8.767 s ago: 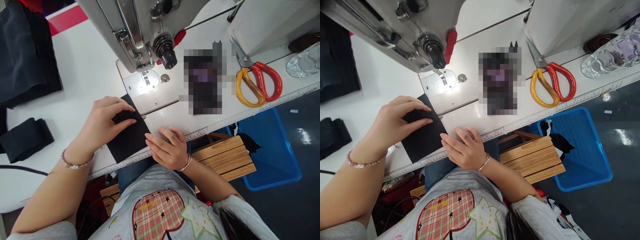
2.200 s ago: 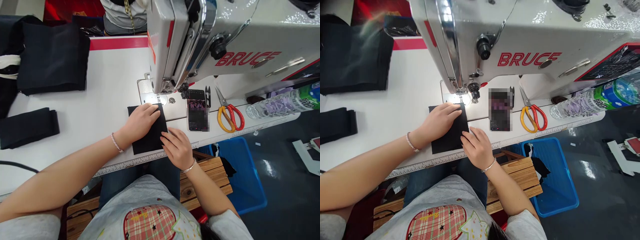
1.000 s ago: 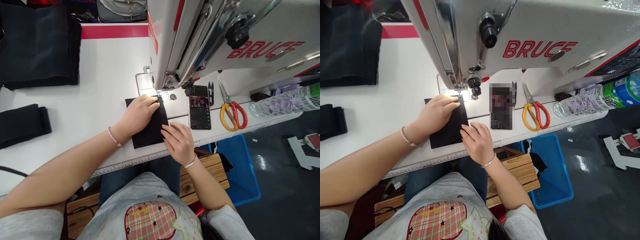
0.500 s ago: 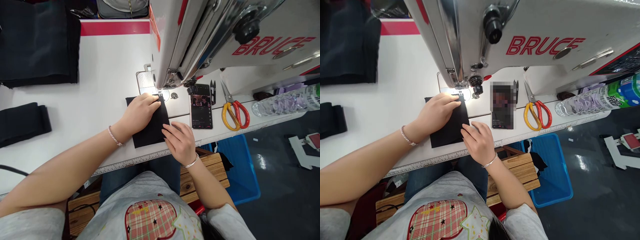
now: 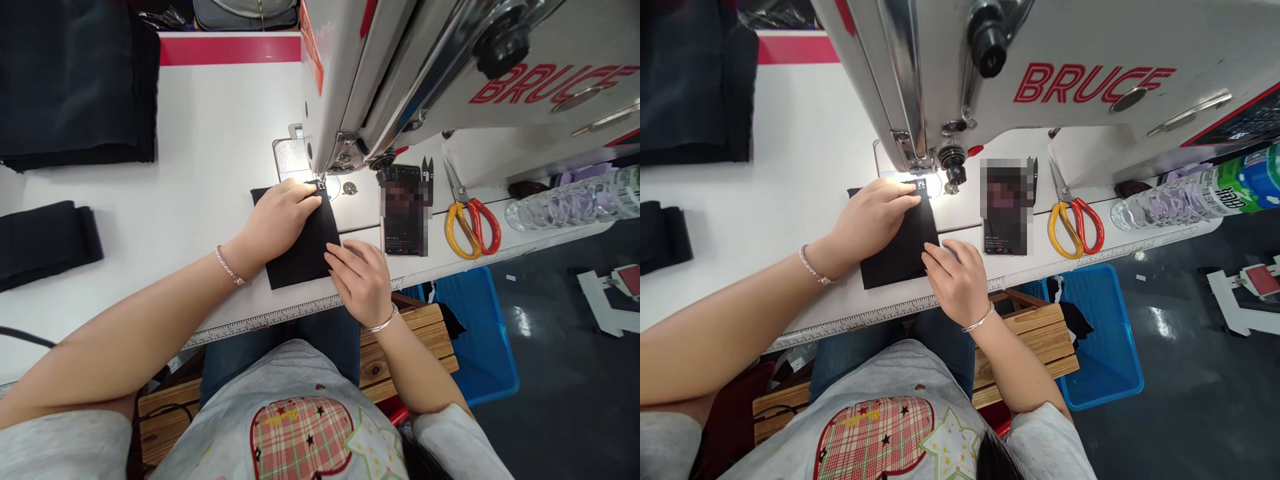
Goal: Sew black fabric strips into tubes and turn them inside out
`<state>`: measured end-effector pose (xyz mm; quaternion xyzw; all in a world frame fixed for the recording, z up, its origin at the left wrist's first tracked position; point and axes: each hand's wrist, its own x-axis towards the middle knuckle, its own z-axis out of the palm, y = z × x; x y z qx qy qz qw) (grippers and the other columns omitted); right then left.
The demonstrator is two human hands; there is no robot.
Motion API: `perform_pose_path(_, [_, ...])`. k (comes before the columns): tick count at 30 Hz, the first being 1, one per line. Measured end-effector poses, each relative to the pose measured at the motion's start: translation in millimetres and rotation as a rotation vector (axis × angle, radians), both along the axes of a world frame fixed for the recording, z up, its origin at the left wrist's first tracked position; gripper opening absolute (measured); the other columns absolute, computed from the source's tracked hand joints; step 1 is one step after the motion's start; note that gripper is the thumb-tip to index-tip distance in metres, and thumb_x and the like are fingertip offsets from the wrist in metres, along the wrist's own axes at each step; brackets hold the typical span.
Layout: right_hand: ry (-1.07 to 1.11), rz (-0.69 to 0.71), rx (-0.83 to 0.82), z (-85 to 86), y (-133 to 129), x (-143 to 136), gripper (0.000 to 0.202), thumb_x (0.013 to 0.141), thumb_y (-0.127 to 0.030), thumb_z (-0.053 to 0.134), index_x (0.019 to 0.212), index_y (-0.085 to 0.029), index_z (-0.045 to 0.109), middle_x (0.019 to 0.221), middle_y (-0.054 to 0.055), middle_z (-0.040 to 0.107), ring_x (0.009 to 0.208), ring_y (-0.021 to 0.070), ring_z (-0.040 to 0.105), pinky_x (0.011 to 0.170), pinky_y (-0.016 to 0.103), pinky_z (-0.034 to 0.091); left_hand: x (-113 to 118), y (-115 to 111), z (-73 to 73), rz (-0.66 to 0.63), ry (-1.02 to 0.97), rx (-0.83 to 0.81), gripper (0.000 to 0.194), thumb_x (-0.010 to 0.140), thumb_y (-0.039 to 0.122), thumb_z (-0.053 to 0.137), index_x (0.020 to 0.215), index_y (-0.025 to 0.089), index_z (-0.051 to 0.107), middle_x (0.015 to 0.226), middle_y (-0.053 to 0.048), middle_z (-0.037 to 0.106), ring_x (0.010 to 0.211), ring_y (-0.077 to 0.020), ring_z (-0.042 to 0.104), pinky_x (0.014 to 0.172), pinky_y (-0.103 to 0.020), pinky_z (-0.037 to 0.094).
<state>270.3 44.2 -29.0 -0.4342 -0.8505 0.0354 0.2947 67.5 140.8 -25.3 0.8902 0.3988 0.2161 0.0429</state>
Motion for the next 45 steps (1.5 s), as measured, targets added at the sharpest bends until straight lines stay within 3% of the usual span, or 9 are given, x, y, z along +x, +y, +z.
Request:
perform_pose_path(8, [-0.022,-0.02,-0.018,1.8,0,-3,0.024,0.091,-0.013,0.057,0.109,-0.019,0.071,0.117,0.006,0.072,0.107,0.0235,0.057,0.09,0.04,0.048,-2,0,3.8,-0.042,0.017,-0.022,0.036,0.097,0.017,0.031,0.113,0.016,0.064,0.115,-0.013,0.065,0.109,-0.0262,0.058,0.093,-0.048,0.05])
perform_pose_path(13, [-0.032,-0.012,-0.031,2.0,-1,-2,0.023,0.09,-0.013,0.059,0.108,-0.014,0.072,0.116,0.013,0.071,0.108,0.0253,0.056,0.092,0.041,0.045,5,-27,17.2,-0.178,0.028,-0.075,0.028,0.095,0.022,0.043,0.111,0.015,0.065,0.115,-0.013,0.066,0.11,-0.0275,0.058,0.091,-0.048,0.052])
perform_pose_path(20, [0.051,-0.041,-0.055,-4.8,-3,0,0.02,0.092,-0.017,0.055,0.108,-0.017,0.068,0.119,0.01,0.068,0.113,0.0229,0.056,0.096,0.039,0.046,9,-62,25.4,-0.242,0.039,-0.021,0.029,0.091,0.031,0.055,0.11,0.012,0.065,0.108,-0.013,0.068,0.105,-0.0282,0.06,0.093,-0.046,0.054])
perform_pose_path(29, [0.156,-0.072,-0.034,-16.3,-12,9,0.011,0.093,-0.021,0.056,0.083,-0.021,0.061,0.097,0.008,0.064,0.104,0.021,0.058,0.091,0.04,0.05,6,-66,22.7,-0.291,0.11,-0.007,0.024,0.093,0.019,0.051,0.112,0.015,0.065,0.109,-0.011,0.069,0.107,-0.0269,0.061,0.099,-0.05,0.05])
perform_pose_path(45, [0.129,-0.043,0.167,-15.7,-16,12,0.006,0.085,-0.012,0.065,0.089,-0.017,0.067,0.089,0.006,0.07,0.096,0.0196,0.062,0.093,0.039,0.054,2,-72,23.7,-0.351,0.115,0.17,0.022,0.088,0.007,0.058,0.109,0.008,0.063,0.106,-0.012,0.071,0.102,-0.026,0.064,0.094,-0.047,0.056])
